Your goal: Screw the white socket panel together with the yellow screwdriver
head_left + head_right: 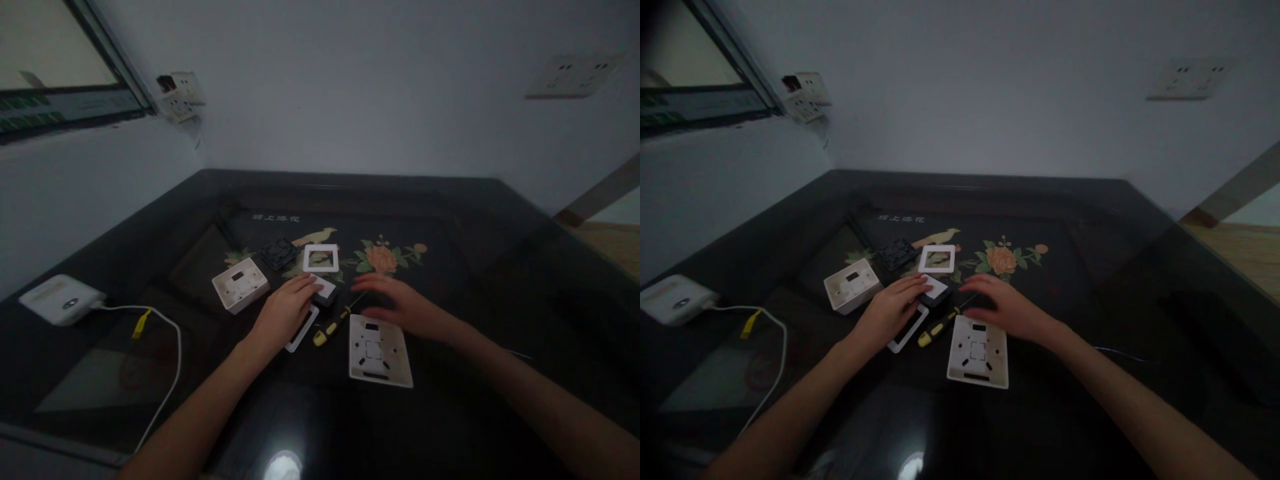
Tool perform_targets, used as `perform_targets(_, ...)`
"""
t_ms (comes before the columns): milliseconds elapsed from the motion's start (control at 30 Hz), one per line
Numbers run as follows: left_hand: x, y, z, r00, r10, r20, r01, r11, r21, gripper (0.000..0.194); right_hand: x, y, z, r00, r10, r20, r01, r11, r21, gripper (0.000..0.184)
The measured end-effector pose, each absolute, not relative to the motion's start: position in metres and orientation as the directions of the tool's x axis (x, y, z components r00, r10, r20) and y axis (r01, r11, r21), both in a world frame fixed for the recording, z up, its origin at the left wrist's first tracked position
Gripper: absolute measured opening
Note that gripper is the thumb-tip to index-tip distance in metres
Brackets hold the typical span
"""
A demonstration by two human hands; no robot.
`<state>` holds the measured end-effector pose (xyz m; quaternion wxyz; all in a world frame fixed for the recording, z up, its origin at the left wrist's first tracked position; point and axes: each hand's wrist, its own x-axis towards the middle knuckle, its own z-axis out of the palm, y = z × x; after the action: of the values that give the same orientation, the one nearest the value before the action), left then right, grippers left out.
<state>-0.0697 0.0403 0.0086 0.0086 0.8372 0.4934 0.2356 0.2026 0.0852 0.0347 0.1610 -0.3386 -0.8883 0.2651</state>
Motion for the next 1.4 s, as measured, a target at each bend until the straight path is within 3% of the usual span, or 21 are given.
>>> perform_targets(33, -0.069, 0.04, 0.009, 0.396, 0.836, 0.38, 0.828, -0.504, 0.246, 0.035, 0.215, 0.066, 0.037, -0.74, 0.669, 0.074, 0.509, 0.628, -0.589, 0.043)
perform_targets(133, -0.066, 0.037, 0.011, 0.38, 0.852, 0.359, 0.844, -0.478, 0.242, 0.039, 0.241, 0.019, 0.036, -0.768, 0.634, -0.089, 0.545, 0.575, -0.611, 0.081)
perform_targets(167, -0.065, 0.037, 0.012, 0.375, 0.857, 0.353, 0.849, -0.47, 0.24, 0.04, 0.246, 0.01, 0.033, -0.764, 0.634, -0.12, 0.567, 0.57, -0.595, 0.082)
perform_targets(300, -0.061, 0.038, 0.013, 0.365, 0.869, 0.335, 0.864, -0.449, 0.225, 0.039, 0.253, 0.001, 0.022, -0.722, 0.687, -0.077, 0.604, 0.572, -0.555, 0.075)
perform_targets(567, -0.067, 0.026, 0.011, 0.422, 0.852, 0.31, 0.849, -0.491, 0.195, 0.044, 0.245, 0.065, 0.037, -0.547, 0.804, 0.236, 0.618, 0.577, -0.534, 0.055)
perform_targets(767, -0.077, 0.007, 0.006, 0.419, 0.848, 0.325, 0.855, -0.489, 0.174, 0.049, 0.172, 0.141, 0.019, -0.467, 0.829, 0.309, 0.661, 0.559, -0.5, 0.054)
perform_targets(933, -0.088, -0.002, -0.003, 0.404, 0.847, 0.346, 0.858, -0.483, 0.178, 0.042, 0.131, 0.171, 0.003, -0.44, 0.835, 0.33, 0.691, 0.55, -0.47, 0.039)
perform_targets(1167, -0.105, -0.007, -0.003, 0.38, 0.856, 0.351, 0.859, -0.467, 0.211, 0.044, 0.105, 0.158, -0.006, -0.516, 0.788, 0.336, 0.653, 0.616, -0.441, 0.042)
perform_targets(1333, -0.115, -0.009, 0.001, 0.382, 0.859, 0.341, 0.859, -0.466, 0.211, 0.042, 0.102, 0.147, -0.002, -0.564, 0.758, 0.327, 0.62, 0.65, -0.44, 0.062)
perform_targets(1400, -0.12, -0.011, 0.001, 0.381, 0.858, 0.344, 0.859, -0.466, 0.211, 0.039, 0.115, 0.136, 0.004, -0.553, 0.76, 0.342, 0.622, 0.649, -0.438, 0.06)
